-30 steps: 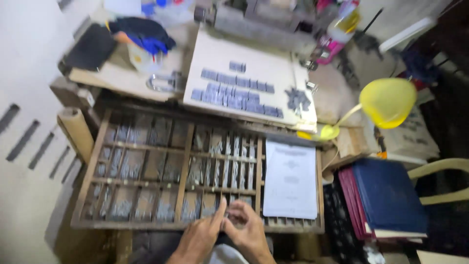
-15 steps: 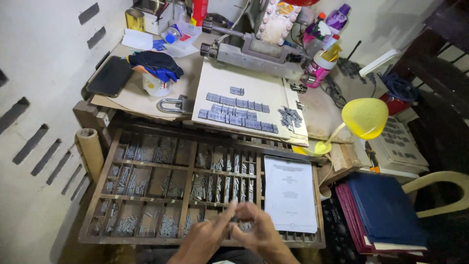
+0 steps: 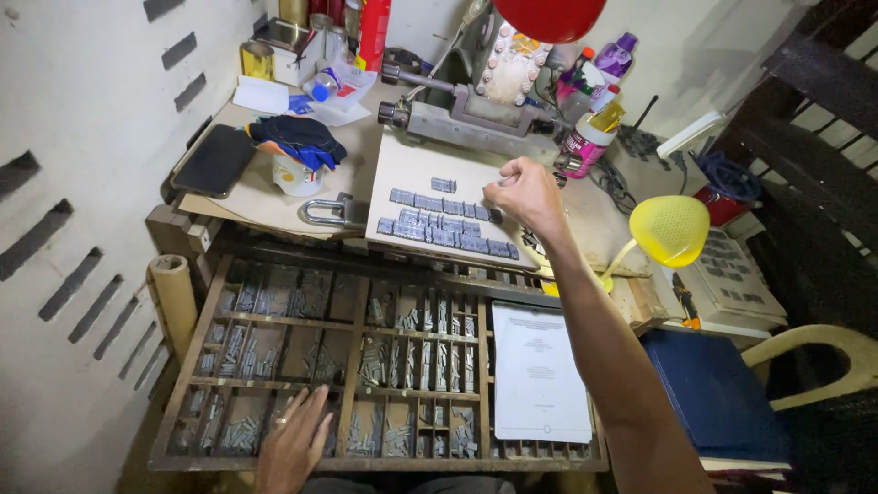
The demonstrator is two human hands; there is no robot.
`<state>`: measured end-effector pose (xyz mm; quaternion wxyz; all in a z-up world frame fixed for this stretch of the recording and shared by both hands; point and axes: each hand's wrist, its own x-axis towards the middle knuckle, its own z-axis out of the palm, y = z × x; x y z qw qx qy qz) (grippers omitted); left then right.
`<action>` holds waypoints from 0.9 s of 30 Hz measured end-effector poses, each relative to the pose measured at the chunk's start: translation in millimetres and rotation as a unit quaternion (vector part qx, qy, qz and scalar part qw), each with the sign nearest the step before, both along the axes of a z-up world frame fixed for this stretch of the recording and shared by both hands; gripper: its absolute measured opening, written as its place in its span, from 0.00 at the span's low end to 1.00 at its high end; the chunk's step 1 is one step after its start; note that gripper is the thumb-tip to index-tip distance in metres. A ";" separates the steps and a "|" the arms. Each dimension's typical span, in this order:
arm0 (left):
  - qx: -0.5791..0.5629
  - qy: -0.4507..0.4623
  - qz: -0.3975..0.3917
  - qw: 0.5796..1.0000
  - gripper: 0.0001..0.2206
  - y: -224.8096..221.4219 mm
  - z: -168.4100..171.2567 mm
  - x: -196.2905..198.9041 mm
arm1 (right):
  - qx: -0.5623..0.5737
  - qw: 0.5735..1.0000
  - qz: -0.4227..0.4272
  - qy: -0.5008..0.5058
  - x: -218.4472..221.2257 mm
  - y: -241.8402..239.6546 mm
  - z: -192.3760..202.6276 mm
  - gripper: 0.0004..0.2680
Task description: Sorting and arranging metal movable type blocks into a wooden type case in a print shop.
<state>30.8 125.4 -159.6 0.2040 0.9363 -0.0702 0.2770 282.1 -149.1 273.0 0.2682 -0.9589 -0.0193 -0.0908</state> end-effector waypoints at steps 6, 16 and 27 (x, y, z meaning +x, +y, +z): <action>-0.011 0.009 -0.016 1.000 0.30 -0.1 -5.9 -10.0 | -0.077 0.990 -0.009 0.121 -14.5 10.4 17.5 0.12; 0.000 0.024 0.002 1.000 0.30 -0.5 -1.2 -1.6 | -0.064 0.986 0.041 0.146 -8.6 13.2 28.5 0.10; 0.001 0.043 -0.003 0.999 0.29 -0.7 2.3 -1.8 | -0.032 0.992 0.050 0.108 -12.6 41.5 19.5 0.08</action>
